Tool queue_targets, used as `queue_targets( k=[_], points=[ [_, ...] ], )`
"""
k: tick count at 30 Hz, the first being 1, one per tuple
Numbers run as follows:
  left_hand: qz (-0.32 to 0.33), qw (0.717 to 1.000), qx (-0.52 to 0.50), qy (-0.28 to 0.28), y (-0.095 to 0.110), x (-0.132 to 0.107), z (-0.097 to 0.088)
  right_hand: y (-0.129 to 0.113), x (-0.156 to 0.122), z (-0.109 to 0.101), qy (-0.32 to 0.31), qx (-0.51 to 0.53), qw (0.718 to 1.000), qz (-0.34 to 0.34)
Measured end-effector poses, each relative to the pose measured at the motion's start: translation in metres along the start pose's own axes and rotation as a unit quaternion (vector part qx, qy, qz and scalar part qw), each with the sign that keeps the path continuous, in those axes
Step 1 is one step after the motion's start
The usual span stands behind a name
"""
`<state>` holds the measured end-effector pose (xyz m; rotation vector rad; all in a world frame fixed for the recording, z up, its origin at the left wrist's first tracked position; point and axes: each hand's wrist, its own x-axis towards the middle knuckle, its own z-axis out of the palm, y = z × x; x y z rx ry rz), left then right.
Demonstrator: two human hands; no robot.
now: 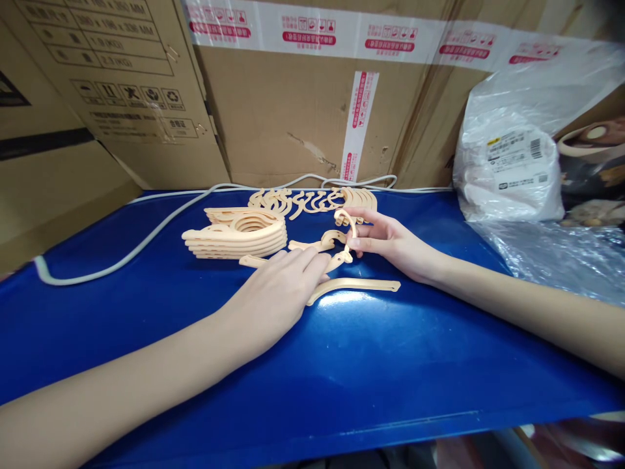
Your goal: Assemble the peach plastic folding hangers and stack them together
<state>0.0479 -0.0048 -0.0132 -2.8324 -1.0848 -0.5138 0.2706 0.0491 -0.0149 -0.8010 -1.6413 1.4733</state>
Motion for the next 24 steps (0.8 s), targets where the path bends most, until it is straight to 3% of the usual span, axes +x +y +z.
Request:
queue_targets(
  k=[14, 24],
  points=[
    [-0.007, 0.997, 0.068, -0.041, 0.0017, -0.0016, 0.0014, 0.0007, -0.0011, 0.0013, 0.013, -0.035, 0.999, -0.016],
    [-0.014, 0.996, 0.074, -0.054, 0.0031, 0.0009, -0.0009, 0.0003, -0.0016, 0.0008, 0.018, -0.135, 0.990, -0.046]
  ],
)
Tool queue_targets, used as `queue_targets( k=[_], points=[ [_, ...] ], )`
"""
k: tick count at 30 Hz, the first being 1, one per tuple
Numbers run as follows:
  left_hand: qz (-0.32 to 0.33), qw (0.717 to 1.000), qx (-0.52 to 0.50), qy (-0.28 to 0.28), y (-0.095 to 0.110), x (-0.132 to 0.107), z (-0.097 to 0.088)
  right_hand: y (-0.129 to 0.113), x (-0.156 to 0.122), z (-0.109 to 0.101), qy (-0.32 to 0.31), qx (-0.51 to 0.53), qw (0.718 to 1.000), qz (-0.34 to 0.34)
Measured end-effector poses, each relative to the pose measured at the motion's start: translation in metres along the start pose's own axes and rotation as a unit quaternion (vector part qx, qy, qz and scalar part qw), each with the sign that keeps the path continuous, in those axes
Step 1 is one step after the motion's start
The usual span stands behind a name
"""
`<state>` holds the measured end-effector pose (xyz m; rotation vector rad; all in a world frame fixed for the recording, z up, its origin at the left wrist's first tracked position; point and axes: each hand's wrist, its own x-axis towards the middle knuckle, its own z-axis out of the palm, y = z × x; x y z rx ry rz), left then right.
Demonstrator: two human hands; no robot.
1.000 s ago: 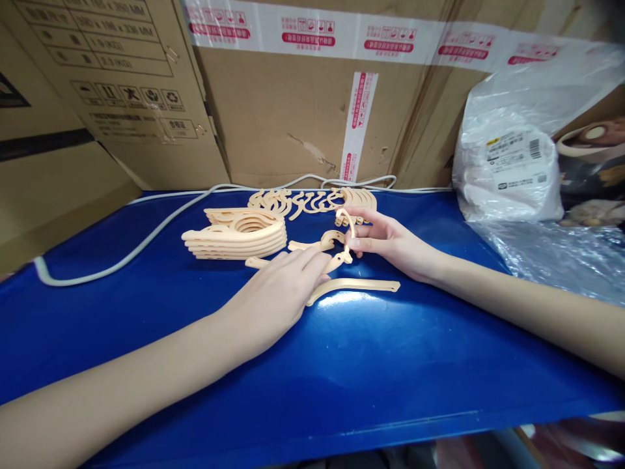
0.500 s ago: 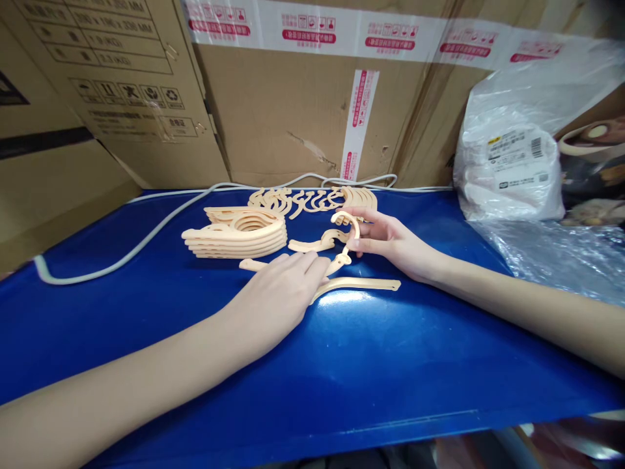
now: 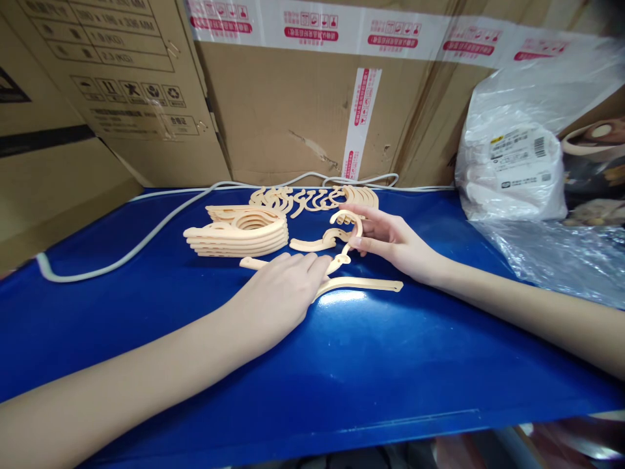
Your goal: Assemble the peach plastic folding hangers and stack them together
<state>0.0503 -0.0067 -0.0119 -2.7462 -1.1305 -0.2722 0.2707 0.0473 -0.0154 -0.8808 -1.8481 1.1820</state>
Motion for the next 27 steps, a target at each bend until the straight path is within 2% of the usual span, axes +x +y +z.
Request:
queue_targets(
  k=[5, 15, 19, 22, 27],
  points=[
    [0.007, 1.000, 0.009, 0.008, 0.001, 0.001, 0.001, -0.003, -0.001, 0.003, 0.003, -0.020, 1.000, -0.017],
    [-0.018, 1.000, -0.006, -0.002, 0.001, -0.003, 0.004, -0.010, -0.003, 0.008, 0.015, -0.024, 0.999, 0.027],
    [-0.033, 0.999, -0.014, -0.034, 0.002, -0.002, -0.001, -0.014, -0.007, 0.010, -0.002, -0.016, 1.000, 0.018],
    [-0.050, 0.996, -0.048, -0.055, 0.005, 0.000, -0.008, -0.019, -0.011, 0.012, -0.017, -0.009, 1.000, -0.014],
    [-0.095, 0.980, -0.173, -0.032, 0.005, 0.001, -0.019, -0.023, -0.015, 0.018, -0.021, -0.015, 0.998, -0.055]
  ],
)
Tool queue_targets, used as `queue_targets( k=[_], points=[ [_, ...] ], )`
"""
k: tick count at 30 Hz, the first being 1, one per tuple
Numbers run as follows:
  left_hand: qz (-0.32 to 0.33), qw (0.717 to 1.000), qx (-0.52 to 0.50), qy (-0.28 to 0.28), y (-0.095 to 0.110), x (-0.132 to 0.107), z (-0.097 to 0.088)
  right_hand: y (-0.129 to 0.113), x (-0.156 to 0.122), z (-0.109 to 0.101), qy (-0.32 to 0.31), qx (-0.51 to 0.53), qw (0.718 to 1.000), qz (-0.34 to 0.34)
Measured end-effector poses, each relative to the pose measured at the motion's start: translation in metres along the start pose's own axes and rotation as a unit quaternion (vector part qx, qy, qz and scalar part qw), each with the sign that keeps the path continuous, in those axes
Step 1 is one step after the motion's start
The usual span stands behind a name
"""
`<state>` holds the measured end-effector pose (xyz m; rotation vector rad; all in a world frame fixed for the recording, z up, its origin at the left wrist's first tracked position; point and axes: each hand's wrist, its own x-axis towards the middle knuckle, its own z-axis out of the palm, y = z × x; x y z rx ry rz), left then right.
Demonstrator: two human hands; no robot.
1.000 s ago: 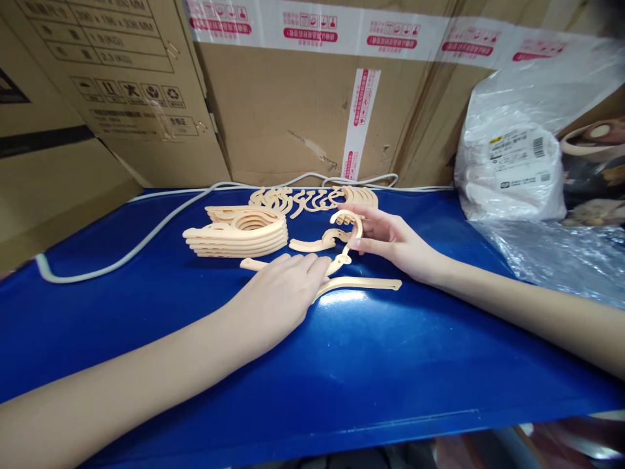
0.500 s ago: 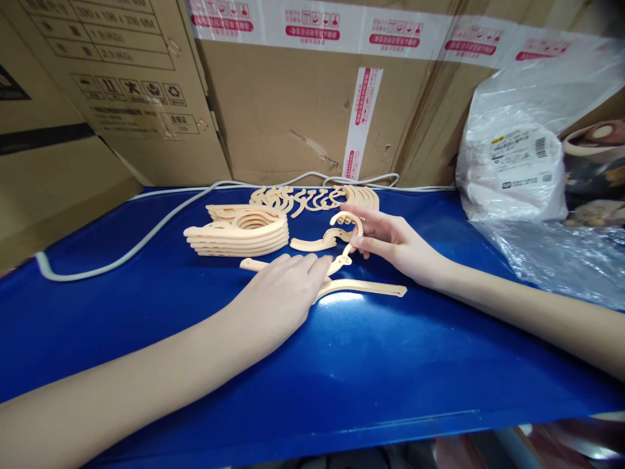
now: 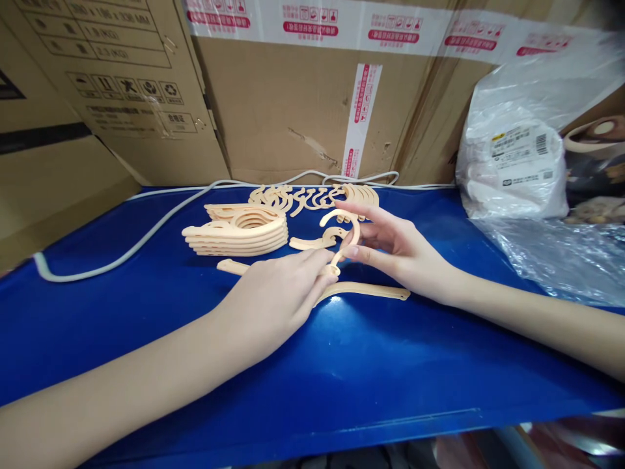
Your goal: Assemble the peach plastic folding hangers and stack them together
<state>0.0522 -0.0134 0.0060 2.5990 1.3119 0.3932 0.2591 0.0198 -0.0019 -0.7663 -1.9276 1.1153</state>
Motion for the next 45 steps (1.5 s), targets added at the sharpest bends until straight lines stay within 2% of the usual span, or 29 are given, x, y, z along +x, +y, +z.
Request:
queue_targets(
  k=[3, 5, 7, 9, 12, 15, 18, 21, 26, 32, 35, 40, 45],
  points=[
    [-0.006, 0.997, -0.078, 0.000, -0.004, 0.001, -0.005, 0.001, 0.001, 0.000, -0.003, -0.021, 1.000, 0.006],
    [0.004, 0.993, -0.117, 0.005, -0.007, 0.002, -0.007, 0.001, 0.000, 0.000, 0.009, -0.093, 0.995, 0.029],
    [0.001, 0.987, -0.162, -0.002, -0.010, 0.004, -0.008, -0.002, -0.002, 0.000, 0.022, -0.218, 0.974, 0.056],
    [-0.020, 0.973, -0.229, -0.027, -0.012, 0.005, -0.008, -0.008, -0.006, 0.000, 0.015, -0.350, 0.935, 0.057],
    [-0.066, 0.939, -0.332, -0.063, -0.013, 0.006, -0.008, -0.015, -0.012, 0.003, -0.042, -0.470, 0.880, -0.046],
    [-0.112, 0.914, -0.381, -0.079, -0.012, 0.006, -0.008, -0.017, -0.017, 0.008, -0.115, -0.512, 0.839, -0.142],
    [-0.134, 0.887, -0.436, -0.079, -0.011, 0.007, -0.007, -0.013, -0.018, 0.011, -0.132, -0.548, 0.809, -0.165],
    [-0.170, 0.854, -0.489, -0.055, -0.008, 0.009, -0.007, -0.008, -0.016, 0.011, -0.144, -0.565, 0.791, -0.185],
    [-0.240, 0.823, -0.513, -0.033, -0.006, 0.011, -0.011, -0.002, -0.015, 0.009, -0.160, -0.535, 0.802, -0.210],
    [-0.208, 0.848, -0.487, -0.023, -0.011, 0.008, -0.009, 0.000, -0.016, 0.010, -0.161, -0.497, 0.830, -0.196],
    [-0.225, 0.840, -0.493, -0.031, -0.010, 0.008, -0.009, 0.000, -0.017, 0.010, -0.163, -0.479, 0.842, -0.187],
    [-0.249, 0.806, -0.535, -0.049, -0.009, 0.010, -0.010, 0.001, -0.021, 0.008, -0.118, -0.493, 0.839, -0.196],
    [-0.227, 0.805, -0.546, -0.047, -0.013, 0.009, -0.010, 0.004, -0.022, 0.004, -0.132, -0.490, 0.830, -0.231]
  ],
)
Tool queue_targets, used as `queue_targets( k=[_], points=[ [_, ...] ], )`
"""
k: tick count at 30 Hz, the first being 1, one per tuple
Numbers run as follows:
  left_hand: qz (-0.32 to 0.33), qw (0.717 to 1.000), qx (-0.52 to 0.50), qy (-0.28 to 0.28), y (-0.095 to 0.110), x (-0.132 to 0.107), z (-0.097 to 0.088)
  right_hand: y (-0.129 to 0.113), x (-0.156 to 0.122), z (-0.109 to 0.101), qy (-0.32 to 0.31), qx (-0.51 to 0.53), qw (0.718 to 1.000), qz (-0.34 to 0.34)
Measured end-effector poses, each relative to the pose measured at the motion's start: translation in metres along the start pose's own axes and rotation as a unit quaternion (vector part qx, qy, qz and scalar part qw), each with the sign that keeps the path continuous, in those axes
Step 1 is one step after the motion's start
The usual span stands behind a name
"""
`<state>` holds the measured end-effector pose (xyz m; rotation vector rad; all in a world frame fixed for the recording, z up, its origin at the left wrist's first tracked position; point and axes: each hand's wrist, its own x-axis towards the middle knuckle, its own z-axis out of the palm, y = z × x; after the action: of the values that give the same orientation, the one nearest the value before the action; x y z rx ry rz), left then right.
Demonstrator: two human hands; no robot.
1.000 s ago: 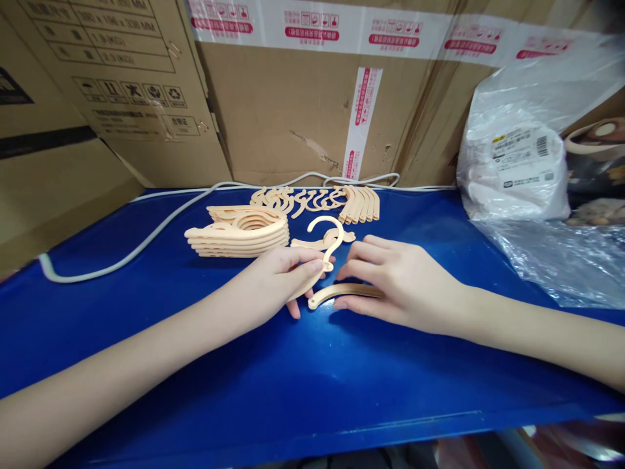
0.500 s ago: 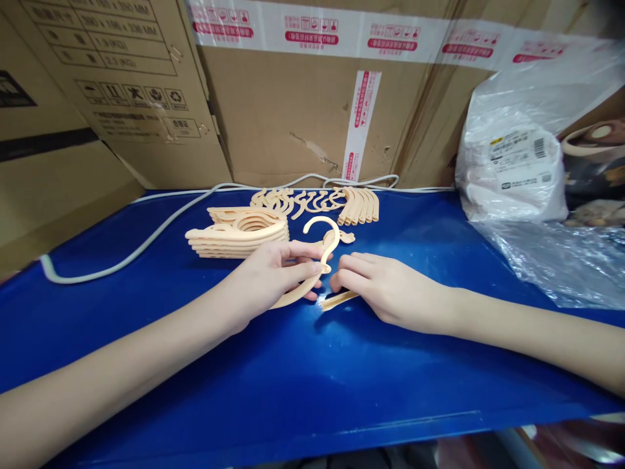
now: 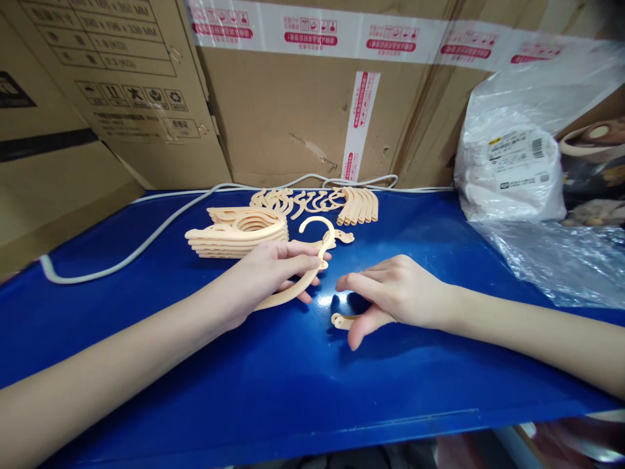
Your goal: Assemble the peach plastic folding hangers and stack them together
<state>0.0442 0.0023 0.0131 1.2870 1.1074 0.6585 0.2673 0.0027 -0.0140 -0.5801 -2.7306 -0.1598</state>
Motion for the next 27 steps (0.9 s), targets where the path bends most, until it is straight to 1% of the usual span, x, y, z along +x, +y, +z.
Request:
queue_targets(
  k=[2, 6, 9, 14, 19, 23, 27],
  points=[
    [0.010, 1.000, 0.020, -0.010, 0.000, 0.000, -0.001, 0.003, 0.000, 0.000, -0.006, 0.005, 1.000, 0.017],
    [0.034, 0.996, 0.076, -0.035, 0.000, -0.001, 0.002, 0.007, 0.002, -0.001, -0.010, 0.003, 0.995, 0.097],
    [0.039, 0.994, 0.091, -0.051, -0.004, 0.001, 0.005, 0.007, 0.006, -0.002, -0.014, 0.012, 0.990, 0.141],
    [0.054, 0.993, 0.086, -0.063, -0.009, 0.004, 0.006, 0.006, 0.009, -0.004, -0.023, 0.007, 0.988, 0.155],
    [0.064, 0.990, 0.086, -0.095, -0.006, 0.004, 0.004, 0.007, 0.012, -0.004, -0.038, 0.011, 0.983, 0.181],
    [0.051, 0.990, 0.097, -0.092, -0.004, 0.003, 0.005, 0.009, 0.013, -0.006, -0.059, -0.006, 0.977, 0.207],
    [0.056, 0.989, 0.098, -0.093, -0.006, 0.003, 0.007, 0.009, 0.014, -0.008, -0.079, 0.001, 0.972, 0.220]
  ],
)
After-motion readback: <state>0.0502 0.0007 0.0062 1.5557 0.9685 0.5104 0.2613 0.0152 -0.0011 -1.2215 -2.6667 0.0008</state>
